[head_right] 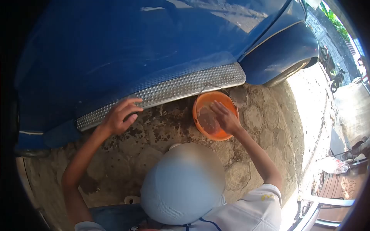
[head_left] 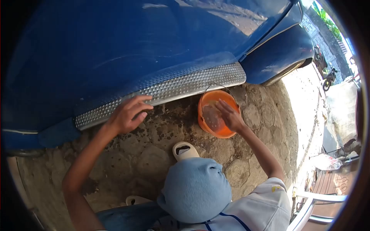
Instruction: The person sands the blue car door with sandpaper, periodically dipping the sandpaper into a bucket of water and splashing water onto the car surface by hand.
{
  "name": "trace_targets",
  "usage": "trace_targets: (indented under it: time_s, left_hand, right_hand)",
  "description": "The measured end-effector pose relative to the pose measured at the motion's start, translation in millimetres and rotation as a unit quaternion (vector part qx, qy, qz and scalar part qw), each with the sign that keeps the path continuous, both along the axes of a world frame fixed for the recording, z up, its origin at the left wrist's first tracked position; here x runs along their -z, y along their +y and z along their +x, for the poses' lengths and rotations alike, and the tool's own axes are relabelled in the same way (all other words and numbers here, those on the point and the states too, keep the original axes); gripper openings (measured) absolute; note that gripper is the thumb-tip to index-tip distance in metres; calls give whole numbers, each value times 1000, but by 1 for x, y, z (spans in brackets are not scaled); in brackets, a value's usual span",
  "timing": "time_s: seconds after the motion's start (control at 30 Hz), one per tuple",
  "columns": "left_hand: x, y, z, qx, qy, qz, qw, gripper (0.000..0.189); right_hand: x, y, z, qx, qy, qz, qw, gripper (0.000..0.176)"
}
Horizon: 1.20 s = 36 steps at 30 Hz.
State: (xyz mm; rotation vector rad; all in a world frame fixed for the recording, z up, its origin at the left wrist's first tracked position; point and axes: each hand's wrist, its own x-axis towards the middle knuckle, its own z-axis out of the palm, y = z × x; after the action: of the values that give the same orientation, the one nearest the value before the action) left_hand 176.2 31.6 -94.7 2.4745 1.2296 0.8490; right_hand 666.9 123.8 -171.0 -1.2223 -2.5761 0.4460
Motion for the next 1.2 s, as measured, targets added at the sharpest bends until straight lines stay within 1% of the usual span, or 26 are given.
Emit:
trace_targets:
  time_s: [0.07, 0.1, 0.17, 0.2, 0.27, 0.3, 0.37, 0.4, 0.43, 0.47, 0.5, 0.53, 0.57, 0.6, 0.67, 0.8, 0.87, 0.9, 0.93, 0.97, 1.0, 1.03, 1.07, 1.1, 1.17, 1.2]
  left_hand:
    - [17, 13, 37, 59, -19, -112, 992, 26]
    - [25, 20, 52, 70, -19, -127, 989, 26]
    - [40, 29, 77, 115, 6, -147, 982, 27]
    - [43, 31, 87, 119, 13, -159, 980, 29]
    - [52, 33, 98, 137, 8, -167, 976, 29]
    - [56, 35, 101, 148, 3, -161, 976, 28]
    - [62, 37, 100, 152, 19, -171, 973, 29]
    - [66, 37, 99, 155, 35, -178, 971, 30]
    - [70, 38, 97, 150, 34, -179, 972, 30]
    - [76, 38, 96, 152, 31, -181, 971, 30]
    - [80, 39, 95, 154, 29, -184, 970, 30]
    - [82, 39, 95, 153, 29, -185, 970, 30]
    - [84, 38, 95, 154, 25, -193, 969, 31]
    - [86, 37, 96, 157, 21, -200, 967, 31]
    - [86, 34, 98, 160, 32, -214, 963, 32]
    - [92, 27, 96, 165, 43, -229, 958, 33]
    - [93, 24, 91, 162, 42, -236, 957, 33]
    - [93, 23, 90, 156, 45, -247, 955, 33]
    - [96, 23, 90, 154, 40, -243, 957, 33]
    - [101, 25, 89, 151, 26, -258, 954, 33]
    - [106, 25, 87, 147, 14, -273, 951, 32]
    - [110, 26, 87, 140, 13, -271, 952, 32]
    - [115, 27, 90, 144, -2, -283, 948, 32]
    - [116, 29, 92, 146, -17, -293, 945, 31]
    - [110, 32, 97, 140, -4, -296, 945, 31]
    - [107, 33, 100, 145, 9, -305, 941, 31]
  right_hand:
    - [69, -5, 23, -48, -80, -46, 995, 56]
    - [101, -4, 31, -37, -79, -62, 994, 56]
    - [148, 5, 34, -101, -242, -118, 958, 71]
    - [147, 3, 27, -97, -241, -132, 957, 71]
    - [128, 2, 3, 1, -204, -239, 950, 86]
    - [126, 3, -7, 1, -202, -242, 949, 86]
    - [125, 9, -20, -1, -326, -280, 903, 98]
    - [133, 10, -19, -5, -327, -279, 903, 98]
    - [146, 9, -17, -16, -294, -159, 943, 96]
    - [159, 9, -15, -28, -254, -37, 966, 94]
    - [154, 17, -19, -31, -253, -37, 966, 94]
    - [145, 26, -25, -56, -350, -183, 917, 92]
    - [136, 31, -29, -76, -435, -324, 837, 89]
    - [138, 29, -27, -74, -435, -326, 836, 89]
    - [139, 22, -19, -86, -359, -278, 887, 81]
    - [131, 26, -20, -96, -342, -316, 880, 75]
    - [126, 20, -13, -113, -263, -264, 921, 66]
    - [133, 14, -6, -113, -270, -260, 920, 66]
    - [148, 5, 1, -73, -110, -311, 941, 54]
    - [155, 3, 4, -32, 54, -352, 934, 43]
    - [151, 10, 5, -37, 51, -349, 935, 43]
    - [136, 20, 1, 109, 107, -536, 830, 46]
    - [120, 27, -3, 247, 153, -686, 668, 50]
    - [99, 29, -6, 238, 149, -685, 672, 50]
    - [61, 27, -4, 281, 350, -727, 520, 50]
    - [63, 29, 6, 267, 398, -722, 500, 51]
